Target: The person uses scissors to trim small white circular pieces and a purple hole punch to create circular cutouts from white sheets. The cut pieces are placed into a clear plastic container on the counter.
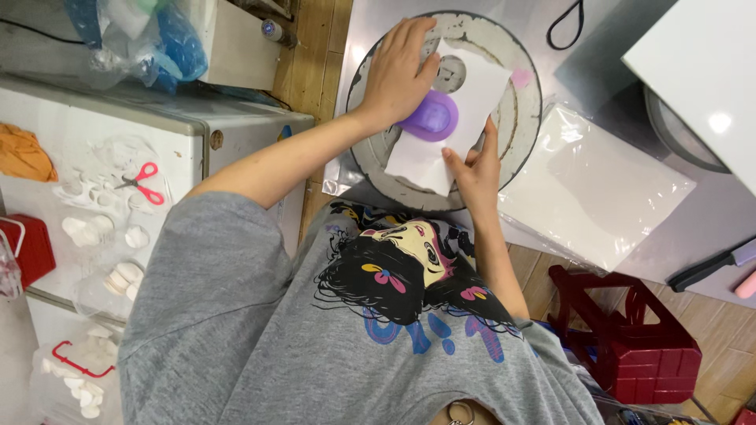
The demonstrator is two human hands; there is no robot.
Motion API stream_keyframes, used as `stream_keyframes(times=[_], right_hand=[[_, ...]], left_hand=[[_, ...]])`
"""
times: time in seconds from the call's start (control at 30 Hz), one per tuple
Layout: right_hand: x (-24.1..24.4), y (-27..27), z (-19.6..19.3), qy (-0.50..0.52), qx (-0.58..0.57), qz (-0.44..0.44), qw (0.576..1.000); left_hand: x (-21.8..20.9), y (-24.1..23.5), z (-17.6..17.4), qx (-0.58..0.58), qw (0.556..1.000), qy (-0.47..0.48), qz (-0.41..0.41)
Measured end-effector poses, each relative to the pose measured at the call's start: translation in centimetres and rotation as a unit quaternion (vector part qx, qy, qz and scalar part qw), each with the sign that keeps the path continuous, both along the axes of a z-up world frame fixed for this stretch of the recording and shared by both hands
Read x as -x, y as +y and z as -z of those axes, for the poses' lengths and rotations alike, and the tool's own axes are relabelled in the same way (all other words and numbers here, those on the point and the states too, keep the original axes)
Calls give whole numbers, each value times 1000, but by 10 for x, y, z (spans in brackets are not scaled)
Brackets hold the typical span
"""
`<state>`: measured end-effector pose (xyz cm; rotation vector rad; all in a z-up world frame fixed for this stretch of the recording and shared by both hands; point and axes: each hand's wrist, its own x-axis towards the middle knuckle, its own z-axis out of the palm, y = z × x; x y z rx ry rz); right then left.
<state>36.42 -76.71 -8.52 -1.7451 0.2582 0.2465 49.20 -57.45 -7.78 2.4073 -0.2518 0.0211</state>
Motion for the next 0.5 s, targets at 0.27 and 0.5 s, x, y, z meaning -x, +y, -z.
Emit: stream_keyframes(times=[0.27, 0.5], right_hand=[[-1, -2, 3, 15, -1, -6, 1000], [-4, -4, 6, 23, 10, -10, 1000]], left_hand=[[6, 5, -4, -20, 999, 42, -6], [9, 12, 11, -68, 997, 31, -28]])
